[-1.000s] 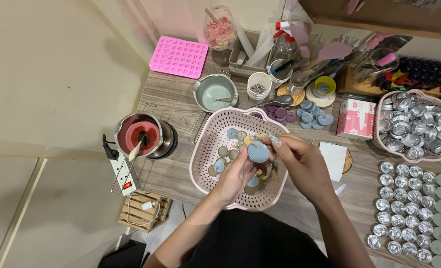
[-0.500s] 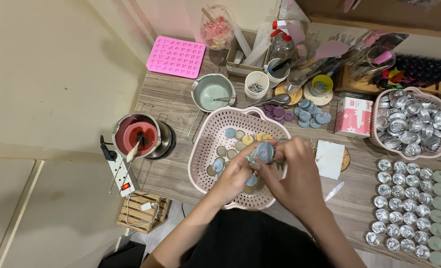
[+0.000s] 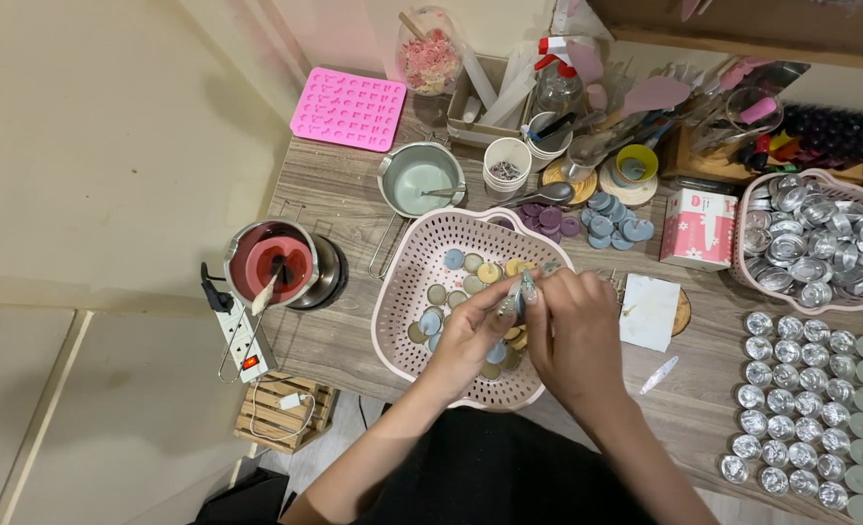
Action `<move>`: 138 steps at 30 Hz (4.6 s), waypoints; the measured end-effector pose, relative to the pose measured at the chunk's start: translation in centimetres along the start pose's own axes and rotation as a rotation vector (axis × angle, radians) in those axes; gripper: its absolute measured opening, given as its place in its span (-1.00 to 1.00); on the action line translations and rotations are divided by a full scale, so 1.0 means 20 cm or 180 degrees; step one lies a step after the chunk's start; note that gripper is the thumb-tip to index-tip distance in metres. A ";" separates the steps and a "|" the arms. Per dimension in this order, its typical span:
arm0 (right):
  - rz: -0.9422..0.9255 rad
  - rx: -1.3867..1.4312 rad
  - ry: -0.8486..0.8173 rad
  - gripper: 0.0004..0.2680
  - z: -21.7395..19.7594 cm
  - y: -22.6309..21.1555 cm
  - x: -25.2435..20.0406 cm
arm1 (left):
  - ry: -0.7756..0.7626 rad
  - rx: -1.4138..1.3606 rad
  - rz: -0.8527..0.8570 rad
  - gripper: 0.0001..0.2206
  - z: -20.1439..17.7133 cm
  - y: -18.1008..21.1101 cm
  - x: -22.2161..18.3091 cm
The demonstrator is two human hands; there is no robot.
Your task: Sorting tea light candles and preparing molds in a workspace.
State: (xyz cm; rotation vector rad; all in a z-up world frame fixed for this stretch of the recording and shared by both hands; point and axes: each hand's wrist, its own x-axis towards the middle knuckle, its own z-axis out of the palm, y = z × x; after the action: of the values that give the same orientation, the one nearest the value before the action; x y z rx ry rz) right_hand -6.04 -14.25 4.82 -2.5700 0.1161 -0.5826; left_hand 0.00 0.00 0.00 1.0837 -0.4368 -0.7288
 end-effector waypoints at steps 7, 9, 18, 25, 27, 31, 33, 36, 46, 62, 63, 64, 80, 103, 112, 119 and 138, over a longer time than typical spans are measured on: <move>0.0070 0.0317 0.0031 -0.95 -0.03 -0.03 0.00 | 0.0056 -0.0530 0.0059 -0.48 -0.02 -0.05 0.02; 0.0089 0.0472 0.0227 -0.94 -0.03 -0.03 -0.01 | 0.0073 -0.0259 0.0126 -0.47 -0.02 -0.04 0.02; 0.0499 0.1062 0.0205 -0.83 0.01 0.08 -0.09 | -0.0009 0.0189 0.0175 -0.57 0.02 0.05 0.06; 0.0946 0.1619 0.0514 -0.76 -0.12 0.16 -0.04 | 0.0023 0.0211 0.0100 -0.58 -0.04 -0.01 0.02; 0.1278 0.1560 0.0541 -0.76 -0.16 0.18 0.02 | -0.0016 -0.0951 -0.0070 -0.46 -0.03 0.04 0.01; 0.1687 0.1086 0.0224 -0.75 -0.08 0.47 0.12 | 0.0177 -0.1451 -0.0210 -0.45 -0.05 0.04 0.01; 0.1377 -0.0055 0.0057 -0.75 0.05 0.78 0.10 | 0.0263 -0.1672 -0.0250 -0.45 -0.05 0.05 0.02; 0.1440 -0.0318 0.0184 -0.80 0.24 1.19 0.07 | 0.0359 -0.1685 -0.0311 -0.47 -0.08 0.04 0.02; 0.1654 -0.1394 -0.0610 -0.75 0.68 1.67 0.21 | 0.0857 -0.0965 -0.0652 -0.50 -0.13 0.05 0.14; 0.1591 0.1042 -0.0139 -0.89 -0.03 0.27 0.02 | 0.0999 0.1927 -0.0646 -0.81 0.25 0.14 0.29; 0.1522 0.0932 0.0020 -0.90 -0.03 0.24 -0.01 | 0.0949 0.2607 -0.0631 -0.82 0.29 0.15 0.27; 0.1547 0.0934 0.0049 -0.90 -0.05 0.25 -0.03 | 0.0914 0.2625 -0.0631 -0.82 0.29 0.11 0.25; 0.1335 0.0372 0.0145 -0.84 -0.24 0.48 -0.30 | 0.0414 0.3166 0.0640 -0.85 0.56 -0.09 0.24; 0.2276 0.0905 -0.0147 -0.80 -0.40 1.17 -0.58 | 0.0171 0.3170 0.0748 -0.51 0.93 -0.37 0.41; 0.2755 0.0041 0.0744 -0.85 -0.57 2.23 -0.56 | 0.0874 0.3648 0.0041 -0.26 0.70 -0.35 0.39; 0.2073 -0.0684 0.0631 -0.82 -0.50 2.68 -0.58 | 0.2140 0.3843 -0.1302 -0.49 0.00 -0.50 0.02; 0.0463 0.0449 -0.0788 -0.69 0.73 0.63 -0.25 | 0.2044 0.3293 -0.1192 -0.55 -0.26 -0.20 -0.13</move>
State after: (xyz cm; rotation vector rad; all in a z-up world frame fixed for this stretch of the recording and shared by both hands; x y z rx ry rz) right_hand -4.07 -17.69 -14.63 -2.4477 0.1690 -0.2085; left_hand 0.31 4.19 -5.80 2.3252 -0.0141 -0.4038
